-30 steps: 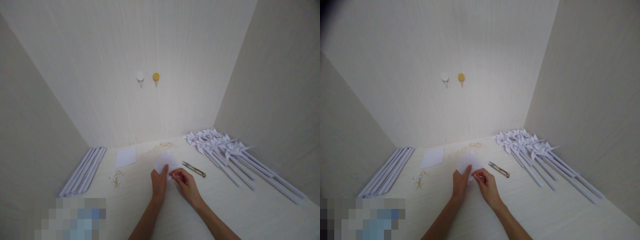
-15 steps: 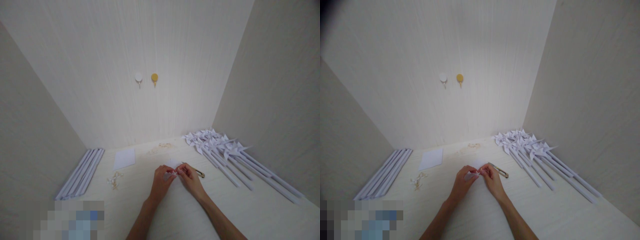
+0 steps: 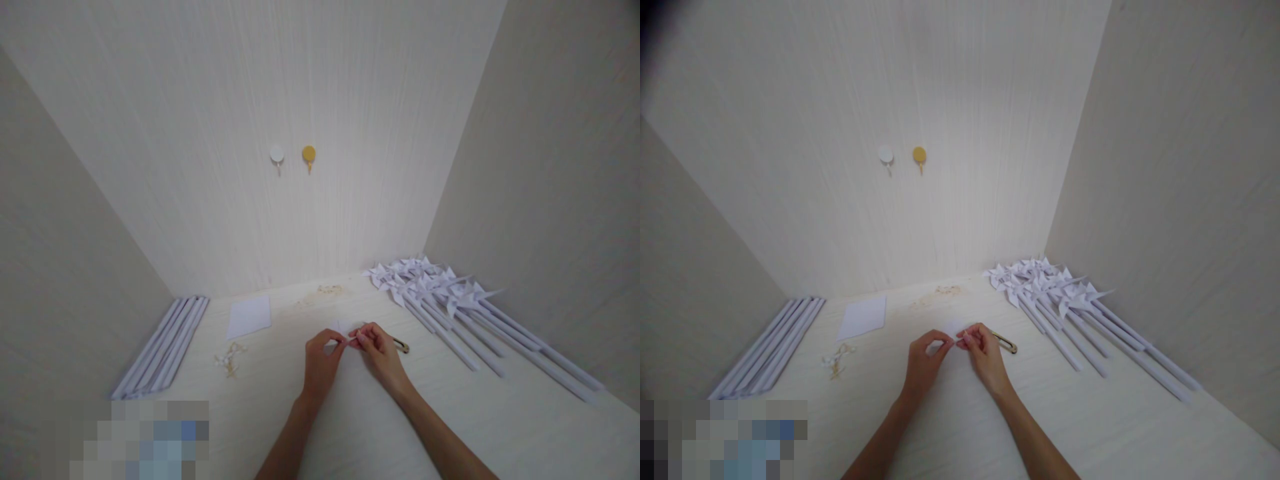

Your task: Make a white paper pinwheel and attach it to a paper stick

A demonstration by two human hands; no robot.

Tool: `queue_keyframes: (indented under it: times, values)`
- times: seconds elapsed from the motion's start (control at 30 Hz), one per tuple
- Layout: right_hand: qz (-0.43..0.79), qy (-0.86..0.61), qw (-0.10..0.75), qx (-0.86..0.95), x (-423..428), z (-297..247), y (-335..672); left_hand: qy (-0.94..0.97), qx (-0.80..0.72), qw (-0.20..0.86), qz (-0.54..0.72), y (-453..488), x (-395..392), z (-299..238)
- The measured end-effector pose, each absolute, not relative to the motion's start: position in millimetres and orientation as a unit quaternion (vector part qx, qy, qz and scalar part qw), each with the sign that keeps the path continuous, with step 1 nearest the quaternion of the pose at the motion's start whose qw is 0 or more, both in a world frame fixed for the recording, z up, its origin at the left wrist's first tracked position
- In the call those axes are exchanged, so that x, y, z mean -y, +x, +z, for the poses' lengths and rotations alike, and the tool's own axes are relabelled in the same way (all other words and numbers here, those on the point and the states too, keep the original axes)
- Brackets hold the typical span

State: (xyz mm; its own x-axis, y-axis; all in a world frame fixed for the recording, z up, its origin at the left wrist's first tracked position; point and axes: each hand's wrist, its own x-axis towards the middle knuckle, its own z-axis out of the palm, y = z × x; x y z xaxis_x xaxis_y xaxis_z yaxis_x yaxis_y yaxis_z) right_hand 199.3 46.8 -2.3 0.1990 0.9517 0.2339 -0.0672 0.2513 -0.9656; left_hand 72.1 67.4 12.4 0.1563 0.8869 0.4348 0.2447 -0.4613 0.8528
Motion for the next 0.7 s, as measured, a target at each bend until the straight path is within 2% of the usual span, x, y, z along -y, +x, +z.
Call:
queue_keyframes:
  times: [0.13, 0.23, 0.53, 0.7]
  values:
    - [0.257, -0.512, 0.61, 0.547, -39, 3, 198, 0.614, -0.473, 0.343, 0.53, 73, -71, 8]
    - [0.203, -0.529, 0.578, 0.587, -35, 6, 196, 0.585, -0.477, 0.377, 0.537, 73, -73, 6]
    - [0.337, -0.511, 0.601, 0.514, -38, 1, 189, 0.596, -0.463, 0.409, 0.513, 76, -70, 7]
    - [0.373, -0.497, 0.597, 0.508, -39, -1, 189, 0.611, -0.451, 0.412, 0.503, 77, -68, 9]
